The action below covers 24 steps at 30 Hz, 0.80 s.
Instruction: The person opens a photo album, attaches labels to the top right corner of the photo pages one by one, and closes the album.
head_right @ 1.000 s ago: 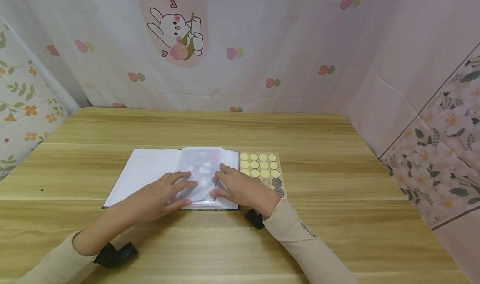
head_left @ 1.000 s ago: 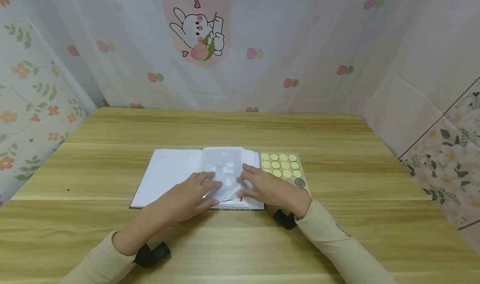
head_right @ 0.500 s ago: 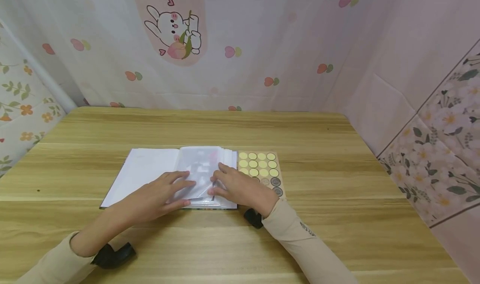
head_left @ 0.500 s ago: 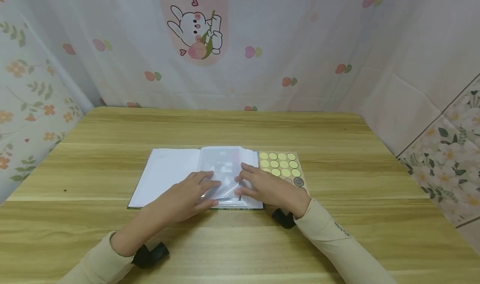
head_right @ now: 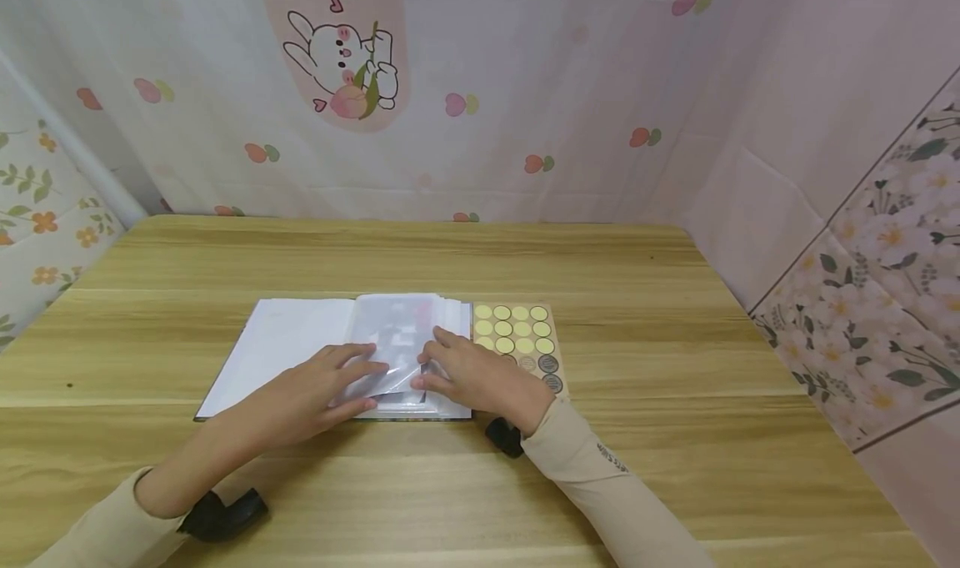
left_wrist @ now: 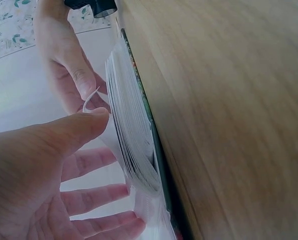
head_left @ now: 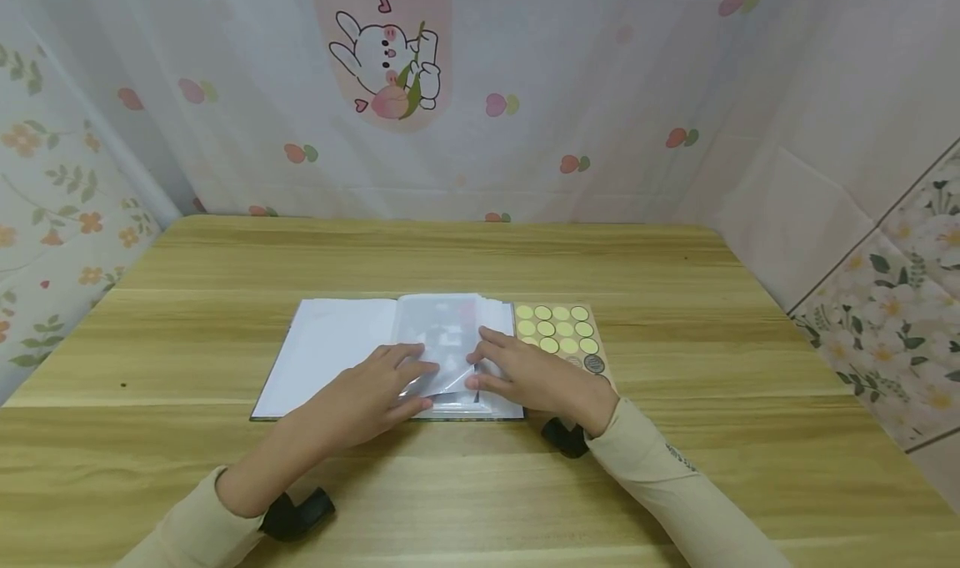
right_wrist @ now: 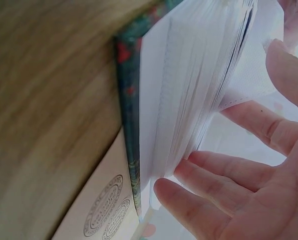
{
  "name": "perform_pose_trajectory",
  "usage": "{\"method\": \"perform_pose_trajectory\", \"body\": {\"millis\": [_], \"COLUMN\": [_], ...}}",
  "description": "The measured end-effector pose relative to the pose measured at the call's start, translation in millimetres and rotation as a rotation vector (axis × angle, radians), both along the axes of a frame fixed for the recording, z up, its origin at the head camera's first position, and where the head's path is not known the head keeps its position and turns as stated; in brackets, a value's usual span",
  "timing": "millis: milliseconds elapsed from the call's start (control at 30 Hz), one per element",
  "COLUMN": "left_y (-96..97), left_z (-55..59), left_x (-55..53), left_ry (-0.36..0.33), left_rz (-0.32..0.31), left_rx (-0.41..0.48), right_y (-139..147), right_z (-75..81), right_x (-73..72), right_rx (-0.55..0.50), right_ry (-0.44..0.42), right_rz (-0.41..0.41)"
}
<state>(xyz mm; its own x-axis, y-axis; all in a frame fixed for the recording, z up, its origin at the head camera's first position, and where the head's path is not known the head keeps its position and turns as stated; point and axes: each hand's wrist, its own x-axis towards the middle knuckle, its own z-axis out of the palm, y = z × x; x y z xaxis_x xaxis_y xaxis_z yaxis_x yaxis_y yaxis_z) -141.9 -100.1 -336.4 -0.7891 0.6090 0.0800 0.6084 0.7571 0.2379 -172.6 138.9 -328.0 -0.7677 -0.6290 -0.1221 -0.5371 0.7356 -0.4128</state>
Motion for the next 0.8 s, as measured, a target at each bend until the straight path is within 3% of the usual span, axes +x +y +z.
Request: {"method": "perform_pose_trajectory", "body": {"millis": [800], "left_y": [-0.6], "left_z": [0.0], "left_x": [-1.0], "left_ry": [0.015], "left_rz": [-0.01], "left_rx": [0.015], "right_y": [3.0], "right_z": [1.2], "right_x": [-0.3], "right_rx": [-0.012], "right_ry": [-0.106], "right_rz": [-0.041]}}
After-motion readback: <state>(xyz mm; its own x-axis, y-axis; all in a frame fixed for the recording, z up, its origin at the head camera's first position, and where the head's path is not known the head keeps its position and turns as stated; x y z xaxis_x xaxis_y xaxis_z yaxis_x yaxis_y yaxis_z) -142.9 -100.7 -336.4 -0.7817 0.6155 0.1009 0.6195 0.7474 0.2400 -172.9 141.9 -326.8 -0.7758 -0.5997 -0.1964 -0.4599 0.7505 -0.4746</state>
